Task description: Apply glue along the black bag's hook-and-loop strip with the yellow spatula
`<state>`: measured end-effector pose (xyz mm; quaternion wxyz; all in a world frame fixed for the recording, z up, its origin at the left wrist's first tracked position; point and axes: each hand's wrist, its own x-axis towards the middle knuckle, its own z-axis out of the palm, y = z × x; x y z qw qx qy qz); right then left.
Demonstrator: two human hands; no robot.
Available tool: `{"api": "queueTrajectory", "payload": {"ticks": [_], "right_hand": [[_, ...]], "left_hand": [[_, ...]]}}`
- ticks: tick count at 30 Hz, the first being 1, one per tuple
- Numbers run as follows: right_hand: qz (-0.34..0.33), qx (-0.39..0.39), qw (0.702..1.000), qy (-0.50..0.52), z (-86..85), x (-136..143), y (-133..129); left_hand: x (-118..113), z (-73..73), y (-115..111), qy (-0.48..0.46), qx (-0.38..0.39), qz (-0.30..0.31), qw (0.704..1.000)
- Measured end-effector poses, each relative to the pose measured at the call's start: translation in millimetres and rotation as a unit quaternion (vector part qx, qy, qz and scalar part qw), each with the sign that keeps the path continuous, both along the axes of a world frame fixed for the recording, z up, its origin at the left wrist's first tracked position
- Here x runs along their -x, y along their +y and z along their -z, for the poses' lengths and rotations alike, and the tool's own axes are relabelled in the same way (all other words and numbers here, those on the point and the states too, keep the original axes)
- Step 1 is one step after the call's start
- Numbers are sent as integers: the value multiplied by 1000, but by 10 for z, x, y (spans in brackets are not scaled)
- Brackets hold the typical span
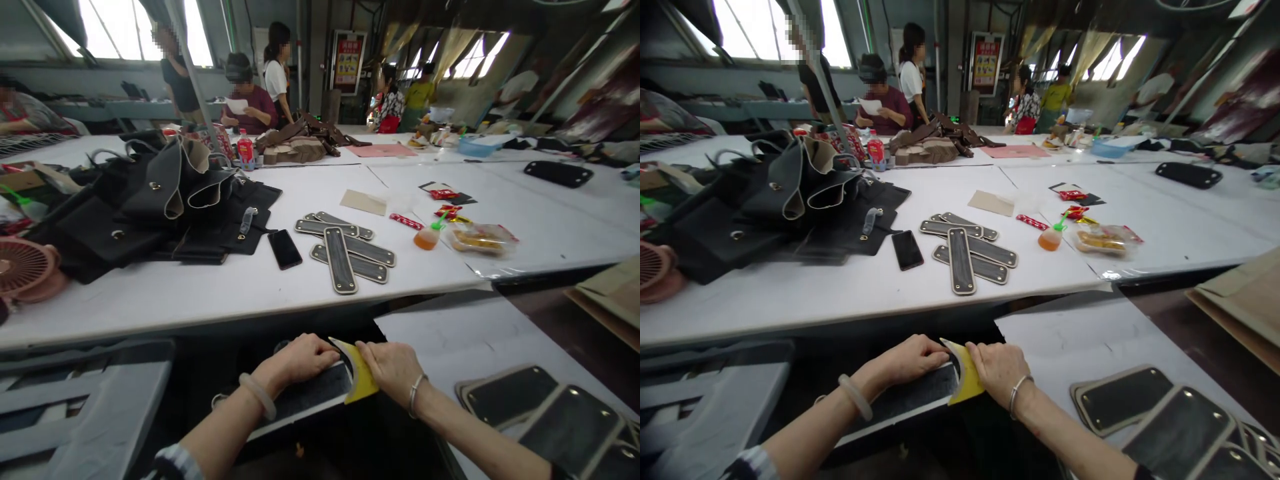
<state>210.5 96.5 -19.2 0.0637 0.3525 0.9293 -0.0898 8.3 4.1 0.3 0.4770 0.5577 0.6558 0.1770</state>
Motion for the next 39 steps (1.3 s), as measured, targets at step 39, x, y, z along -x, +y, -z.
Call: {"api": "queueTrajectory", "payload": {"ticks": [39], "right_hand": [[-322,-123,937,59,161,830,146]], "left_hand": [[225,414,-1955,-327,-162,-541,758]]}}
